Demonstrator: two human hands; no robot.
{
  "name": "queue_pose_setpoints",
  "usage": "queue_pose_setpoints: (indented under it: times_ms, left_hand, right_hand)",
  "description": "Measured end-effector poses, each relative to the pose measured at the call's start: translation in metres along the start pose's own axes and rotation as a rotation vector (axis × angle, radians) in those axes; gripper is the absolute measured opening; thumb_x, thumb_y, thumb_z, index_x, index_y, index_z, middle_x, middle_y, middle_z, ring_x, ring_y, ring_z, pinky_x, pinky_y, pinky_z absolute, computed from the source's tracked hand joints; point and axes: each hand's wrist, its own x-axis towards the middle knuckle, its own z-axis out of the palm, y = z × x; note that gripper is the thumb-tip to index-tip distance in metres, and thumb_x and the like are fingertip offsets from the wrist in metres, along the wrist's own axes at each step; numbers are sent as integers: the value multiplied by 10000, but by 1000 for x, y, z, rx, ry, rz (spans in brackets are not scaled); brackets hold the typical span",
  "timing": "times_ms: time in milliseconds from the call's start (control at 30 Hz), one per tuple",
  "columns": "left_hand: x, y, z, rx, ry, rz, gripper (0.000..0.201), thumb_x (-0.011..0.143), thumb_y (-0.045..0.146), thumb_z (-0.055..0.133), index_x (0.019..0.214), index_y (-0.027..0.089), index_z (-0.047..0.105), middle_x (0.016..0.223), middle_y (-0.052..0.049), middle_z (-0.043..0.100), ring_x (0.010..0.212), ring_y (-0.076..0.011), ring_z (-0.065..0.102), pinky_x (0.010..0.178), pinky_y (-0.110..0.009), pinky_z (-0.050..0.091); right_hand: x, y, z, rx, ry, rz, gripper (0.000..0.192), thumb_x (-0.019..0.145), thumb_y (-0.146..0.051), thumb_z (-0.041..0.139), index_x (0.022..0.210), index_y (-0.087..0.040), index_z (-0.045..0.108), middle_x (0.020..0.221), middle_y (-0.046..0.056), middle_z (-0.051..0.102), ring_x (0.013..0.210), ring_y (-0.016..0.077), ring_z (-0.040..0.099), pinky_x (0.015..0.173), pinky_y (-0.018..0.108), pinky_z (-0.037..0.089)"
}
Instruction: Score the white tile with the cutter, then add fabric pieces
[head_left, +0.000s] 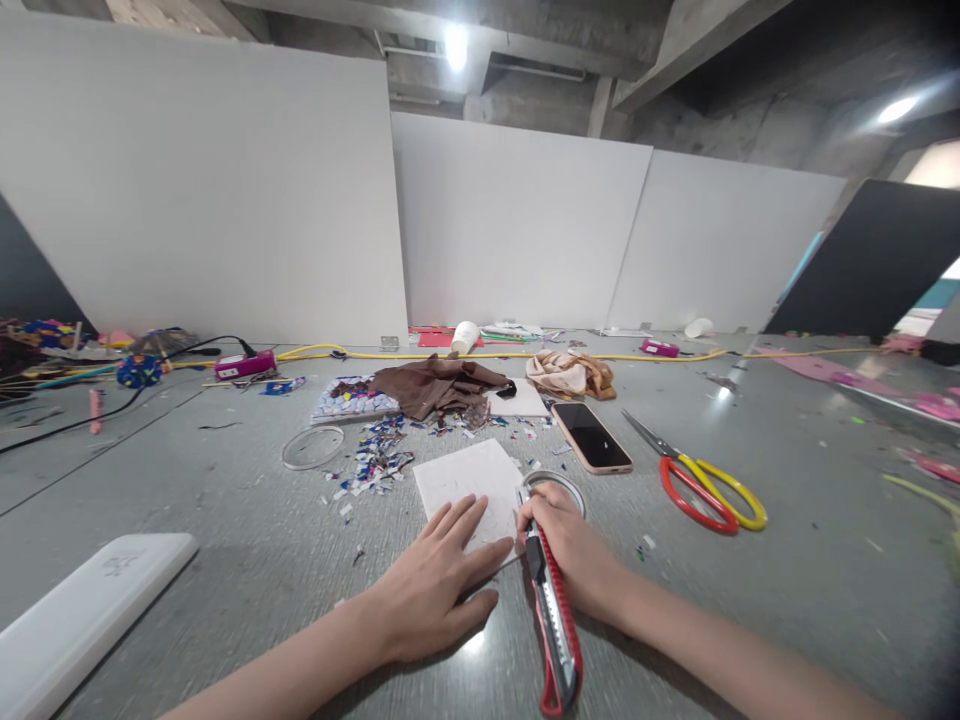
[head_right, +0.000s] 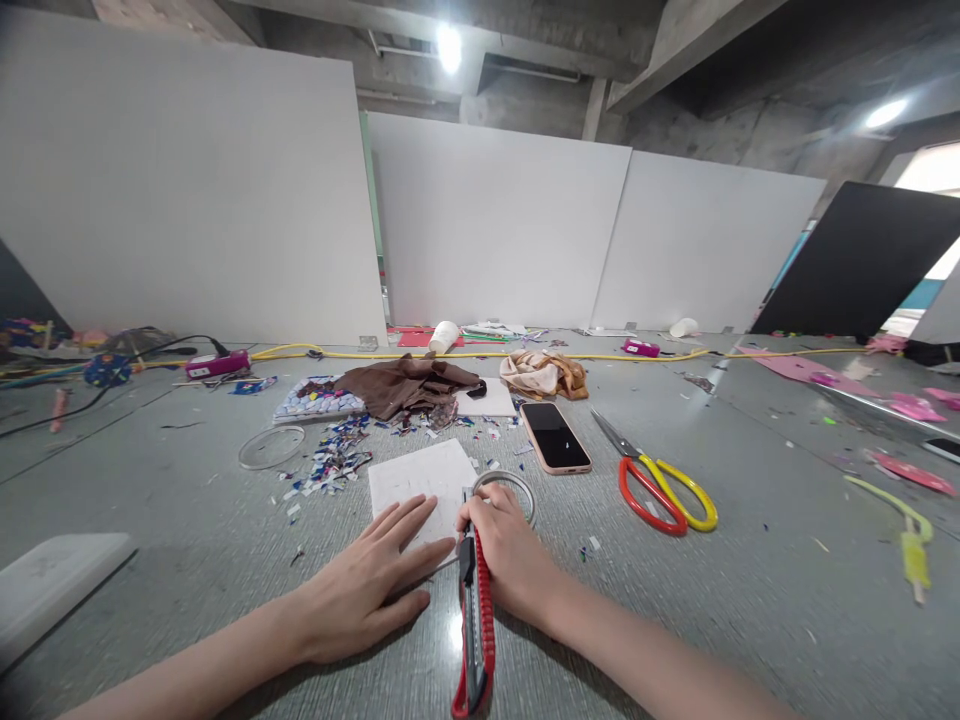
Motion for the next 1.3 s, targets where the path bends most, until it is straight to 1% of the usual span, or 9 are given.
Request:
queue_pose_setpoints:
  times_ms: [167, 300, 567, 700, 833, 967, 1067, 1200, 1300]
  left_hand:
    - [0, -1, -2, -1, -8, 6, 521, 825, 312, 529, 1323, 280, 382, 1463, -101, 219, 1320, -345, 197, 1036, -553, 219]
    - [1, -1, -4, -3, -12, -30, 474, 839, 310, 513, 1294, 216, 423, 1438, -134, 269, 1310, -339, 225, 1039, -523, 239]
    - [2, 1, -1, -16, 51, -15, 389, 825, 272, 531, 1203, 188, 491, 1392, -153, 339, 1283, -341, 278, 1023, -512, 277]
    - [2, 2, -3, -6, 72, 10, 329, 815, 239, 536, 1141, 194, 536, 1371, -146, 368, 1268, -339, 306, 1009, -503, 302]
    - [2, 2, -2, 2, 101, 22, 303, 817, 242, 530, 1117, 201, 543, 1368, -140, 374, 1262, -338, 318, 1005, -515, 301]
    - [2, 2, -1, 9, 93, 18, 307, 816, 246, 535, 1119, 203, 537, 1360, -137, 385, 1268, -333, 309, 1009, -504, 300]
    - [2, 1, -1, 4, 83, 16, 290, 825, 256, 523, 1109, 199, 532, 1358, -134, 390, 1277, -323, 297, 1013, -496, 299]
    - [0, -1, 2, -38, 83, -24, 385, 807, 261, 515, 1170, 147, 450, 1378, -164, 366, 1297, -301, 267, 1042, -496, 262]
    - [-1, -3, 3, -69, 65, -55, 462, 754, 178, 503, 1200, 111, 404, 1403, -173, 329, 1316, -275, 236, 1067, -464, 240]
  right_hand:
    - [0, -1, -1, 13, -3, 33, 114, 784, -85, 455, 808, -189, 493, 832, 30, 512, 890, 197, 444, 786, 321, 365]
    - [0, -4, -3, 20, -20, 34, 128, 775, -74, 450, 811, -189, 490, 832, 30, 515, 898, 200, 440, 784, 321, 362]
    - [0, -4, -3, -5, -9, 22, 139, 766, -66, 443, 811, -186, 497, 827, 33, 509, 881, 199, 449, 769, 319, 376]
    - [-2, -5, -3, -84, 73, -27, 121, 761, -77, 464, 802, -187, 494, 806, 36, 520, 845, 206, 457, 770, 346, 382]
    - [-3, -4, -1, -139, 259, -62, 82, 789, -118, 480, 793, -200, 478, 750, 21, 565, 781, 199, 492, 851, 420, 358]
    - [-4, -1, 0, -7, 402, 71, 62, 823, -213, 505, 808, -217, 445, 868, 45, 631, 833, 216, 566, 828, 416, 403]
    - [-2, 1, -3, 165, 418, 235, 112, 827, -287, 515, 841, -222, 424, 940, 57, 650, 824, 219, 604, 722, 365, 460]
    - [3, -1, -9, 232, 420, 337, 195, 813, -394, 514, 804, -212, 445, 630, -15, 613, 514, 165, 541, 520, 295, 431]
    - [5, -5, -13, 340, 388, 365, 245, 837, -439, 467, 851, -198, 507, 540, -38, 562, 470, 134, 500, 489, 254, 412]
